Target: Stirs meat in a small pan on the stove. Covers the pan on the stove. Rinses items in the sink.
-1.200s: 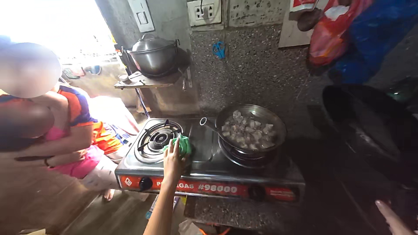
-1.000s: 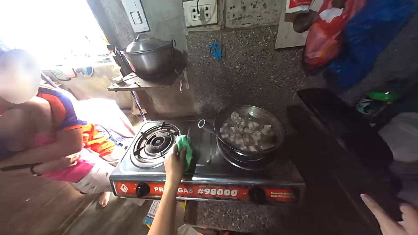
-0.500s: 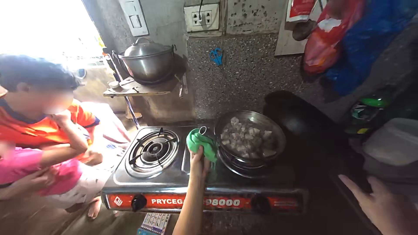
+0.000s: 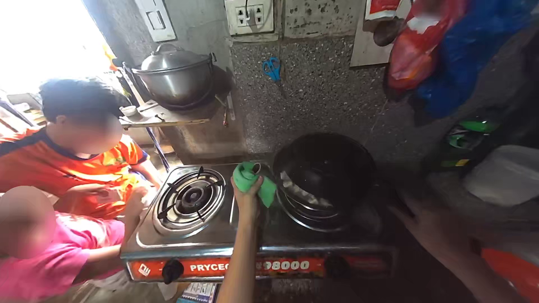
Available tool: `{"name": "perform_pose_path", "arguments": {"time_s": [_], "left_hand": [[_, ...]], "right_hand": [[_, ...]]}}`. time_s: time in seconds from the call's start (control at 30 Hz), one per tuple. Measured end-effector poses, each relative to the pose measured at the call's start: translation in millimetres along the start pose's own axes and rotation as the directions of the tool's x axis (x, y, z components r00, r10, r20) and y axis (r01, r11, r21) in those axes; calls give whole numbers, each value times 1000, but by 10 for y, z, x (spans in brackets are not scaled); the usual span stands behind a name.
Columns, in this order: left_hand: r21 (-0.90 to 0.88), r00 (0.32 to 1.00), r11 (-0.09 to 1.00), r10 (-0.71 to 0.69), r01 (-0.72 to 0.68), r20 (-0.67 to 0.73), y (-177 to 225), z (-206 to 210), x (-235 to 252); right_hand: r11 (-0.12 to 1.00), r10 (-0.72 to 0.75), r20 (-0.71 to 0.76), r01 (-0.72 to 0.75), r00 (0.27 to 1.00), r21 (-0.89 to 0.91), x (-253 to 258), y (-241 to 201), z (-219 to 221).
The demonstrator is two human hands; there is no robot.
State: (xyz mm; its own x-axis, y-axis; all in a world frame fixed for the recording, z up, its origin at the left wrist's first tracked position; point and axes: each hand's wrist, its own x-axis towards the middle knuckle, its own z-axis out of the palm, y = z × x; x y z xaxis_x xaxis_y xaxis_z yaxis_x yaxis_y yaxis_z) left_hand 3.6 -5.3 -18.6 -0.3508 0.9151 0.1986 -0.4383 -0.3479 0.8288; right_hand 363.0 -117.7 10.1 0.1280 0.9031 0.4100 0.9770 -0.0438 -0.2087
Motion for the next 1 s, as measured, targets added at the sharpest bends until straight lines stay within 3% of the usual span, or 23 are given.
{"name": "perform_pose_path", "arguments": {"time_s": [0.23, 0.53, 0.73, 1.0], "left_hand": [[-82, 999, 996, 45, -44, 6, -47, -23, 183], [-150, 992, 988, -20, 38, 121, -58, -29, 21], [-176, 998, 984, 46, -36, 52, -90, 51, 164], [-154, 995, 987, 55, -41, 88, -5, 35, 235]], "right_hand": [[997, -71, -16, 71, 997, -29, 52, -62, 135], [993, -112, -26, 111, 993, -40, -7, 47, 176], [989, -126, -41, 123, 991, -80, -37, 46, 168], [989, -135, -32, 133, 990, -64, -61, 1, 188]]}}
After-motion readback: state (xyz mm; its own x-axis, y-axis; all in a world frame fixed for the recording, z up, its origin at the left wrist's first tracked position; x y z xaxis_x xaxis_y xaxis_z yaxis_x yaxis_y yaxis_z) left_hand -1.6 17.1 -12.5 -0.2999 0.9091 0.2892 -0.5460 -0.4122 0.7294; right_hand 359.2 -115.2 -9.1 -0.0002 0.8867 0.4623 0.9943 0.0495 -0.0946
